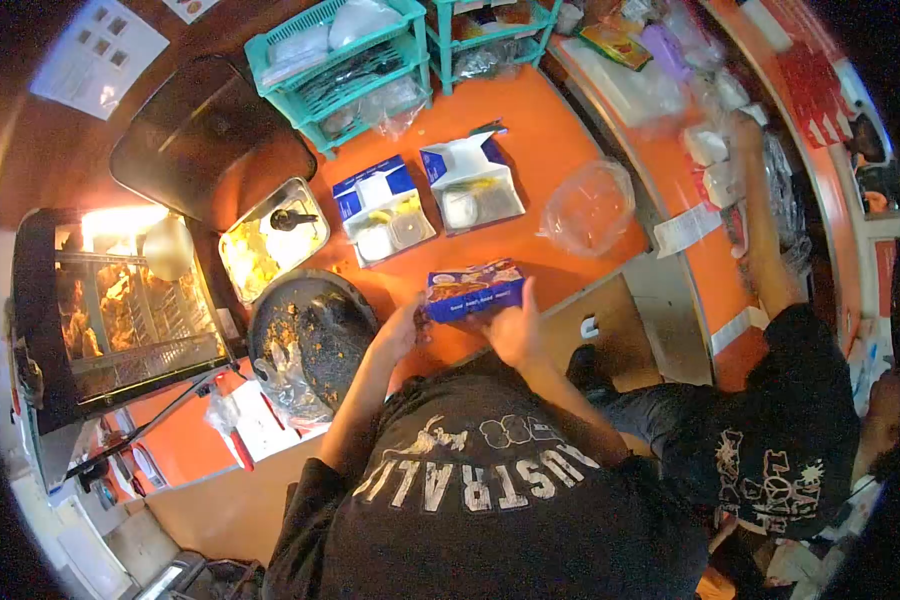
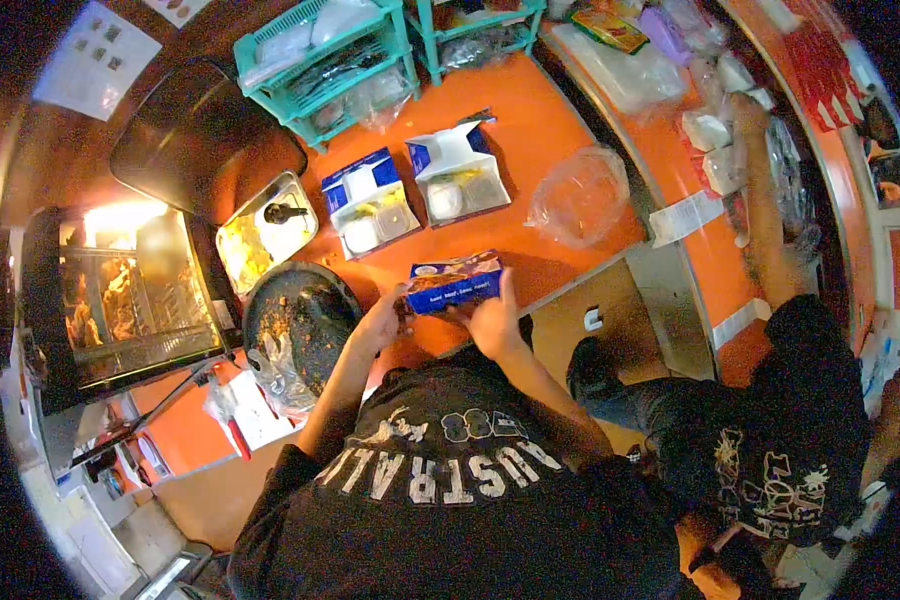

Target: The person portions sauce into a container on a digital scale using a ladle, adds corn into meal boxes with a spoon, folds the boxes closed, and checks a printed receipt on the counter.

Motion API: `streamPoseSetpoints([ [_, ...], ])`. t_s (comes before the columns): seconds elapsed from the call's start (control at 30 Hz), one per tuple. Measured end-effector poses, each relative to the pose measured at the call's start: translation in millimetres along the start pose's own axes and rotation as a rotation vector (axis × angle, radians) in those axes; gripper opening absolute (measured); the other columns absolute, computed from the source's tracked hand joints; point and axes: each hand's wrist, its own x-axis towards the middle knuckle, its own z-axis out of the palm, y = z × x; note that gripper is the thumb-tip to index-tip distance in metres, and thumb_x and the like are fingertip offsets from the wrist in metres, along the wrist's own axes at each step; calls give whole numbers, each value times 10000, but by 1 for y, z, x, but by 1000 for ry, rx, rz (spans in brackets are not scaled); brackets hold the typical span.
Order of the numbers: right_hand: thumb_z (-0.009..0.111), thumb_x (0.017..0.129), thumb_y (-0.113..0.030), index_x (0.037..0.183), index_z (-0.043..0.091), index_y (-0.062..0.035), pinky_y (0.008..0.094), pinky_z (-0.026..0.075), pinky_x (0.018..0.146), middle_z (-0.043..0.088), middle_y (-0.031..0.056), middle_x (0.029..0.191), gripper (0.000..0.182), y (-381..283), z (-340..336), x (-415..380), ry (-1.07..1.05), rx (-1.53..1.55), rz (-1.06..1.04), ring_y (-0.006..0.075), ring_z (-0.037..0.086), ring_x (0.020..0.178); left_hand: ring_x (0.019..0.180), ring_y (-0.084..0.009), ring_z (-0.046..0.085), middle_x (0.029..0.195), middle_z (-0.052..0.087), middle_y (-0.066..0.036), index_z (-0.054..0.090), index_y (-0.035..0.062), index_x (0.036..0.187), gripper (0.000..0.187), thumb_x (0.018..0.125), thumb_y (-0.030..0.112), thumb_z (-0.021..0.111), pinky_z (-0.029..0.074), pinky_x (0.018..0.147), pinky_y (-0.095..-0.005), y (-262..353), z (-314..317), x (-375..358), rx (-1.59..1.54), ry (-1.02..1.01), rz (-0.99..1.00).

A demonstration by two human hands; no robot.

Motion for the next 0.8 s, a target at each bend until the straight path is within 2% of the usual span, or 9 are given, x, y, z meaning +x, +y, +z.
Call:
streamPoseSetpoints([
  [0.03, 467, 884, -679, 1288, 508, -143, 427, 513, 902, 620, 56, 1172, 672, 9, 6, 3, -54, -6, -32, 236, 554, 1153, 635, -107, 488, 721, 513, 45, 577, 185, 880, 398, 826, 574, 641, 416, 556, -278, -1, 0, 0, 39, -19, -9],
  [0.1, 503, 903, -613, 1268, 514, -133, 417, 535, 882, 640, 60, 1130, 604, 21, 6, 11, -80, -90, -46, 229, 586, 1119, 652, -111, 504, 735, 541, 38, 586, 177, 904, 408, 839, 578, 619, 411, 572, -278, -5, -4, 1, 74, -27, -17],
  [0.2, 651, 878, -382, 1254, 512, -84, 387, 566, 835, 633, 81, 1141, 500, 31, -1, 22, 3, -180, 20, 223, 661, 971, 688, -129, 513, 743, 549, 30, 595, 158, 916, 383, 884, 540, 586, 427, 591, -317, -26, -20, 19, 139, -183, -102],
  [0.33, 664, 853, -314, 1228, 522, -61, 400, 561, 856, 639, 99, 1102, 474, 33, -9, 28, 32, -192, 20, 235, 661, 974, 697, -137, 521, 727, 542, 29, 609, 149, 907, 380, 877, 528, 603, 445, 597, -329, -27, -20, 12, 138, -158, -171],
  [0.53, 655, 848, -302, 1168, 563, -77, 416, 555, 853, 653, 79, 1064, 402, 33, -11, 31, 23, -152, 25, 234, 664, 960, 723, -160, 539, 839, 579, -1, 608, 114, 975, 398, 872, 498, 630, 480, 620, -354, -33, -27, 22, 59, -215, -226],
  [0.63, 629, 880, -359, 1187, 546, -83, 447, 523, 906, 633, 87, 1137, 421, 17, -17, 32, 129, -21, -4, 245, 639, 1026, 838, -202, 589, 981, 618, -52, 586, 89, 1104, 403, 882, 421, 645, 531, 693, -406, -36, -29, 23, 18, -283, -230],
  [0.67, 622, 891, -425, 1163, 575, -99, 429, 514, 906, 639, 75, 1141, 427, 9, -15, 35, 231, -155, -223, 239, 636, 1024, 908, -235, 598, 1046, 621, -79, 569, 74, 1157, 411, 888, 376, 645, 539, 758, -439, -39, -28, 21, -48, -292, -209],
  [0.7, 647, 880, -446, 1177, 592, -112, 402, 511, 888, 646, 61, 1137, 450, -6, -18, 31, 141, 7, -123, 221, 628, 1035, 977, -268, 606, 1111, 624, -107, 552, 59, 1210, 426, 895, 331, 645, 547, 823, -472, -42, -26, 19, -115, -301, -191],
  [0.8, 673, 865, -450, 1206, 591, -97, 388, 510, 877, 648, 59, 1150, 498, -34, -30, 27, 204, 63, -153, 213, 624, 1036, 1030, -297, 604, 1118, 620, -139, 536, 13, 1218, 472, 891, 333, 648, 540, 861, -505, -48, -19, 18, -209, -340, -145],
])
